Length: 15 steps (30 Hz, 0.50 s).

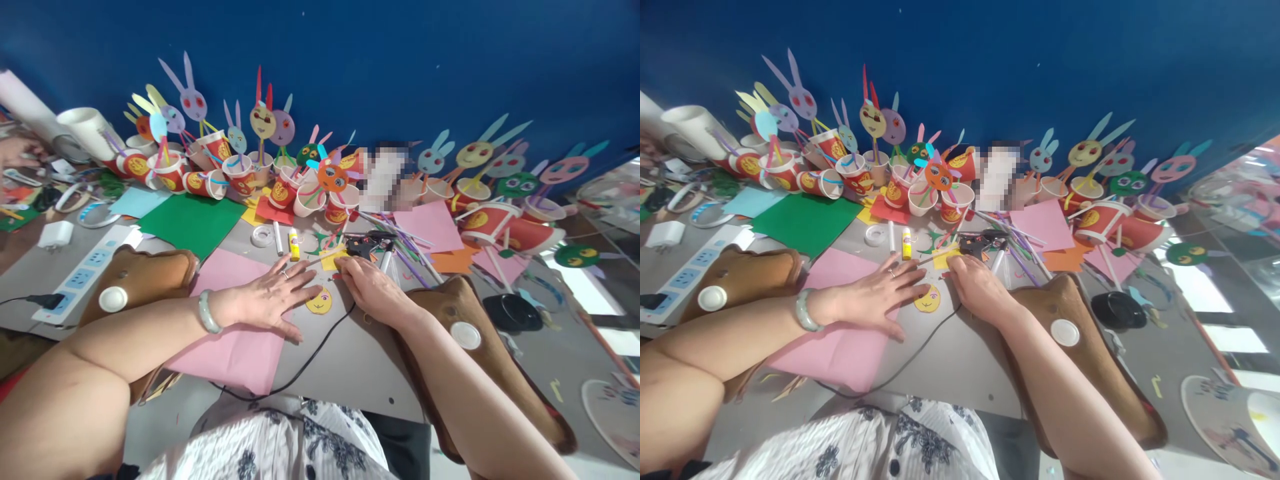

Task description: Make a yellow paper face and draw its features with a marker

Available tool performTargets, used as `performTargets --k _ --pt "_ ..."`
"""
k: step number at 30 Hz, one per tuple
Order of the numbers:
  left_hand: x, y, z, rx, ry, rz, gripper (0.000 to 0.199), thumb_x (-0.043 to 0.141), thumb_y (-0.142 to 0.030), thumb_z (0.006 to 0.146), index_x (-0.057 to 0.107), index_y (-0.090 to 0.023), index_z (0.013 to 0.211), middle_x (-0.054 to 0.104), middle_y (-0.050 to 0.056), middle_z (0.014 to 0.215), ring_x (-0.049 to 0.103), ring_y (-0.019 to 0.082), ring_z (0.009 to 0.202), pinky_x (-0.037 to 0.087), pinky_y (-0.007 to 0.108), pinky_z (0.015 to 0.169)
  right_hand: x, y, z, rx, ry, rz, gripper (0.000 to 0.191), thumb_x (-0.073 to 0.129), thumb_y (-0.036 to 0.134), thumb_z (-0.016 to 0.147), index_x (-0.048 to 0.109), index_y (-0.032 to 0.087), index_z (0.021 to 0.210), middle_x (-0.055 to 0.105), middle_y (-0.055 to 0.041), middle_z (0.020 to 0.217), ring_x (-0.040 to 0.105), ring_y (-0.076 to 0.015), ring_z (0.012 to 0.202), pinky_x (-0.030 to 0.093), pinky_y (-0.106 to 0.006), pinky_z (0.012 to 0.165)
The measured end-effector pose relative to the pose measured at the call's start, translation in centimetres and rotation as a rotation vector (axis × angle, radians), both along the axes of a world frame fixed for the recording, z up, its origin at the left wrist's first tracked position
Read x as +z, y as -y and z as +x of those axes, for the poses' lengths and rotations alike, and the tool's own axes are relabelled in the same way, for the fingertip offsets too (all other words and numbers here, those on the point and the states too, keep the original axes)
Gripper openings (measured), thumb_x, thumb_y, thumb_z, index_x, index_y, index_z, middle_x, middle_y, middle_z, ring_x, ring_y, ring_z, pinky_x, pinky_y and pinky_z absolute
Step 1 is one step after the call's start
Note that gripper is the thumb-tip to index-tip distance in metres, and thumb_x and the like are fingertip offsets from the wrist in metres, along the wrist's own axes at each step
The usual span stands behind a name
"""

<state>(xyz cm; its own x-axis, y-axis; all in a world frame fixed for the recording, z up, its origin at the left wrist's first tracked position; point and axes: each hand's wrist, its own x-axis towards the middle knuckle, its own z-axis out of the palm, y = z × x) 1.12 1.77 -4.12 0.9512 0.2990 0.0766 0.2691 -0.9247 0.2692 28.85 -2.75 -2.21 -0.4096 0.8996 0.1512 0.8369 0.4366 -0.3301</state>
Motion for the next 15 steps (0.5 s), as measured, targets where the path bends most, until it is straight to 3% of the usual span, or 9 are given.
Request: performTargets --k 4,7,15 --pt "0.3 0.7 -0.2 -0.089 0.035 -0.021 0.102 0.065 -0.082 0.080 0.040 -0.023 0.160 0.041 0.017 0.165 0.028 0.044 0.157 0.018 0.071 0.127 -0.1 0.0 0.2 -0.047 -0.052 0.009 0.020 0.037 0.026 0.106 0.056 0.021 0.108 0.069 -0.0134 0.098 0.063 -0.0285 0.094 0.052 -0.042 0.087" --pt "0.7 0.8 -0.2 -0.119 0.027 -0.015 0.098 0.063 -0.082 0.082 0.043 -0.025 0.158 0.045 0.016 0.161 0.033 0.043 0.154 0.021 0.068 0.127 0.1 0.0 0.0 -0.074 -0.122 0.016 0.015 0.041 0.027 0.105 0.055 0.022 0.102 0.071 -0.0133 0.100 0.063 -0.0282 0.097 0.050 -0.042 0.088" --pt "1.7 1.3 -0.3 -0.164 0.001 -0.011 0.101 0.064 -0.085 0.078 0.045 -0.022 0.155 0.052 0.016 0.153 0.040 0.041 0.147 0.015 0.067 0.129 0.6 0.5 -1.1 -0.171 -0.282 -0.077 0.017 0.051 0.033 0.100 0.060 0.023 0.089 0.074 -0.0070 0.088 0.065 -0.0236 0.083 0.049 -0.036 0.080"
